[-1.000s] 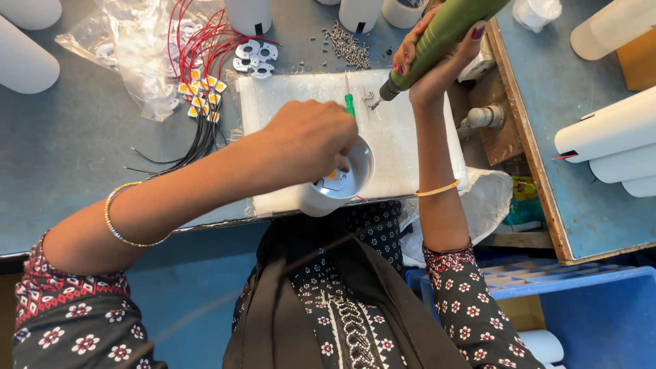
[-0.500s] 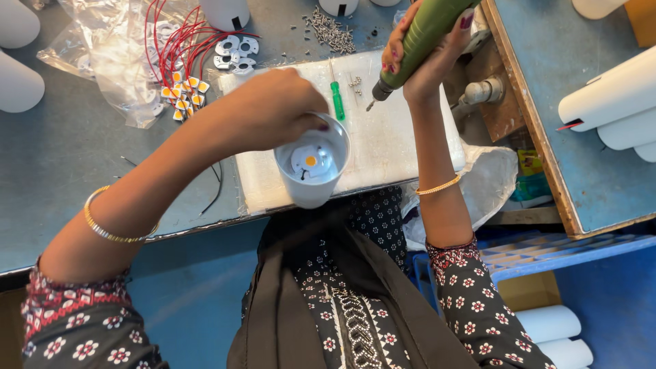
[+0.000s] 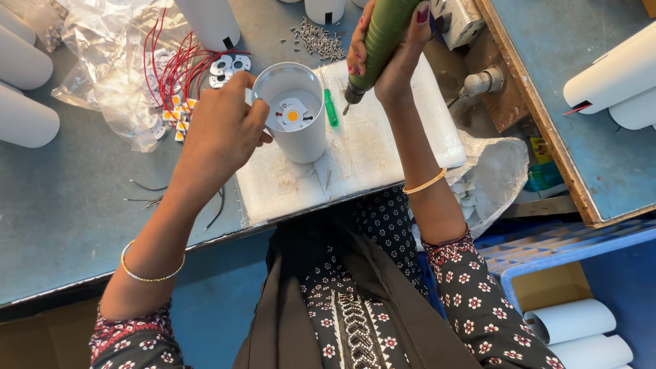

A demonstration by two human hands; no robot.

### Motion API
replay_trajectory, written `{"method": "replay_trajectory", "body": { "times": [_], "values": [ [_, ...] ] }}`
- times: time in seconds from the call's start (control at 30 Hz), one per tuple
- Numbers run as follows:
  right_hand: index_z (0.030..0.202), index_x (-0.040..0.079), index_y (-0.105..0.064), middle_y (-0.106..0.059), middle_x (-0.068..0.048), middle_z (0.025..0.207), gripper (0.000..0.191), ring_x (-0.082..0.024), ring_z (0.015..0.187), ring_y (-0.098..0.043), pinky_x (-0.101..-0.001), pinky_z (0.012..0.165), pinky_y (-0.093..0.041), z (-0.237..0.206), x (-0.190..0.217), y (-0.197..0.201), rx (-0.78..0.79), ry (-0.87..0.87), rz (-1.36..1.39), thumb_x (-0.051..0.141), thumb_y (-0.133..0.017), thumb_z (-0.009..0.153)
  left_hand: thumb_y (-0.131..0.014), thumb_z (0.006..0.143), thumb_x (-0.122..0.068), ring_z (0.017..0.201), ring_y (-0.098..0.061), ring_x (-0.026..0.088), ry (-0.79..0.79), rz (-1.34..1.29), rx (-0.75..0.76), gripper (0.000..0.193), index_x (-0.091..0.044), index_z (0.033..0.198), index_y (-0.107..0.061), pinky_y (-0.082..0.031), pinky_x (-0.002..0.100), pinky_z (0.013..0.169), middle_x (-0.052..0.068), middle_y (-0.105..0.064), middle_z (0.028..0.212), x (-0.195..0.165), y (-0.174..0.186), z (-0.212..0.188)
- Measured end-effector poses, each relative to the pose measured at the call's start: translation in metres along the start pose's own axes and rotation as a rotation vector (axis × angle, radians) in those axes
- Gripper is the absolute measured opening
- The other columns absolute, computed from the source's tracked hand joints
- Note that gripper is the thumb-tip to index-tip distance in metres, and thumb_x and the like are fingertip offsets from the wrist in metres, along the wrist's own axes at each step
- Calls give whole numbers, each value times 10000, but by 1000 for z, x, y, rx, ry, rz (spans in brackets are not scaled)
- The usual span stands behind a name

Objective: The person uses a handheld drill to make holes in white plastic cylinders, then inserts LED modules with wires through the holes and secures them with screws. The person repeats this process for multiple cylinders.

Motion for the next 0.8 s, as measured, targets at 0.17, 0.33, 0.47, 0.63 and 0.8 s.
{"method": "replay_trajectory", "body": {
  "times": [0.17,0.33,0.47,0.63,0.8],
  "values": [
    [1013,16,-469,-466,-130,649,834,-205,466,-423,-337,486,-412,-10,16,7,-15,46,-67,840,-362,936,-528,1154,-243,746,-724,283,-222,146,-179,358,39,991,-678,-545,414,698,161,-758,854,-17,21,12],
    [1033,22,-476,-467,-122,653,825,-202,475,-431,-335,501,-421,-10,25,23,-46,69,-110,835,-366,941,-581,1069,-38,1011,-758,216,-591,-337,-350,117,4,1115,-680,-597,331,857,127,-756,1121,-46,-12,-17],
    [1036,24,-478,-472,-119,668,796,-211,502,-455,-338,518,-434,-5,23,35,-81,56,-118,810,-378,958,-633,1010,-220,1210,-625,340,-428,-282,-104,417,59,1315,-573,-515,403,1033,252,-618,1336,-49,-151,-28],
    [1018,5,-493,-477,-123,669,811,-206,496,-461,-342,508,-435,-5,31,41,-89,88,-170,807,-379,970,-593,973,-583,1500,-249,488,-231,264,-266,976,189,1487,-289,-245,510,1230,379,-269,1563,1,-248,54],
    [1015,20,-486,-458,-106,636,829,-193,471,-447,-338,476,-437,-16,50,42,-75,108,-227,837,-355,953,-533,922,-692,1547,-101,428,-140,303,-267,1089,174,1519,-252,-106,525,1253,335,-156,1638,29,-277,99]
  ]
}}
Point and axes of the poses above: each hand's wrist, its own z-axis towards the middle knuckle, its own y-axis out of the back of the hand, x = y × z, the point moved 6 cm from there along z, towards the middle knuckle
